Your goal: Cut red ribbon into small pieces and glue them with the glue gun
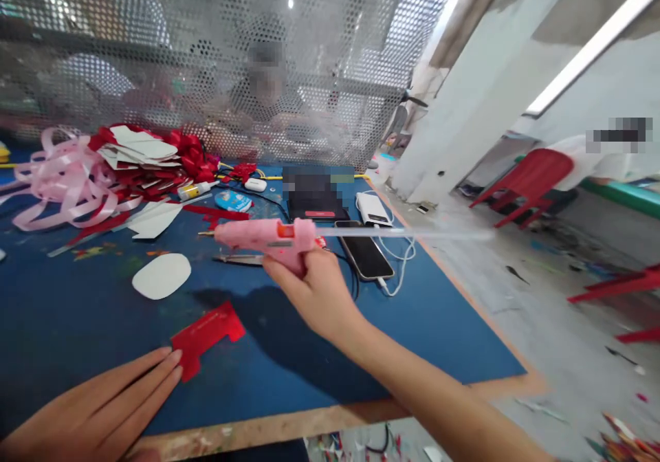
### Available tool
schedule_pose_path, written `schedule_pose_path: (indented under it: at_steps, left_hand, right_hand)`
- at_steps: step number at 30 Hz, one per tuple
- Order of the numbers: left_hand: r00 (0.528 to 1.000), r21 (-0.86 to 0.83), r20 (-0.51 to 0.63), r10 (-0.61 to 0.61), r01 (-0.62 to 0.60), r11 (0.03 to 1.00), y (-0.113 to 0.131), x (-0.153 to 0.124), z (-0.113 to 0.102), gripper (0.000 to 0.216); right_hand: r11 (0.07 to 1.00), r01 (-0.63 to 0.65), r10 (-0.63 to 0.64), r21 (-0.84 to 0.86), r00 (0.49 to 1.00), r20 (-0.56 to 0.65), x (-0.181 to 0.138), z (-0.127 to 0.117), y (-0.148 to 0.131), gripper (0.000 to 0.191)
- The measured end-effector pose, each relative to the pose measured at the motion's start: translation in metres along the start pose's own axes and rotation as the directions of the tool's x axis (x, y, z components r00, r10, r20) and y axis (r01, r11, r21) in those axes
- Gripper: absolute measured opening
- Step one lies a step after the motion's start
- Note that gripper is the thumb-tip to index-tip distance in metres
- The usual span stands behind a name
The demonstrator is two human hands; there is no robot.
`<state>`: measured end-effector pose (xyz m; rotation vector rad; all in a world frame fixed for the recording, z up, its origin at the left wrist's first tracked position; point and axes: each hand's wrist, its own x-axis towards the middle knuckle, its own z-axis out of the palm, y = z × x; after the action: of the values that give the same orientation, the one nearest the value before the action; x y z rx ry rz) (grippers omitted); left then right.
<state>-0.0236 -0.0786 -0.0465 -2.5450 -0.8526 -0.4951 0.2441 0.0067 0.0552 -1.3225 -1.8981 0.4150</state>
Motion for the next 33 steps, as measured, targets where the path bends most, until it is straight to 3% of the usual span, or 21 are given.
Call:
schedule_pose_path:
  at_steps: [2,5,10,12,17,21,24,28,33]
  left_hand:
    - [0.996,0.020,0.084,-0.033,0.032,0.999,0.003,0.013,-0.005,0.040]
    - [0.997,0.000,0.071,-0.019,0.019,1.000,0.007,0.027,-0.010,0.039]
    - [0.999,0.041,-0.021,-0.049,0.050,0.998,0.016,0.025,-0.007,0.037]
    - [0.997,0.054,-0.030,-0.078,0.079,0.995,0.018,0.019,-0.005,0.036]
    - [1.000,0.046,0.022,-0.020,0.019,0.999,0.017,0.008,-0.002,0.035]
    - [1.000,-0.010,-0.013,0.017,-0.017,1.000,0.013,0.005,-0.003,0.029]
    - [0.999,-0.024,0.035,-0.009,0.010,1.000,0.013,0.005,-0.005,0.034]
    - [0.991,-0.038,0.093,-0.097,0.101,0.994,0.015,0.009,-0.010,0.037]
    - [0.990,-0.043,0.072,-0.122,0.125,0.991,0.014,0.012,-0.011,0.035]
  right_hand:
    - [0.996,-0.029,0.031,-0.090,0.999,0.029,0.004,-0.009,-0.010,0.023]
    - [0.943,0.079,-0.040,-0.323,0.991,0.124,0.004,-0.016,-0.022,0.030]
    - [0.706,0.356,-0.303,-0.613,0.933,0.192,-0.007,-0.014,-0.030,0.032]
    - [0.673,0.397,-0.313,-0.624,0.917,0.247,-0.012,-0.009,-0.032,0.028]
    - [0.722,0.377,-0.196,-0.580,0.916,0.351,-0.023,0.008,-0.034,0.019]
    - [0.690,0.416,-0.186,-0.592,0.893,0.411,-0.024,0.019,-0.034,0.014]
    - [0.678,0.441,-0.173,-0.588,0.873,0.456,-0.020,0.025,-0.040,0.014]
    - [0.648,0.480,-0.201,-0.592,0.857,0.475,-0.013,0.031,-0.048,0.017]
    - [0.514,0.582,-0.318,-0.630,0.812,0.490,-0.010,0.034,-0.049,0.022]
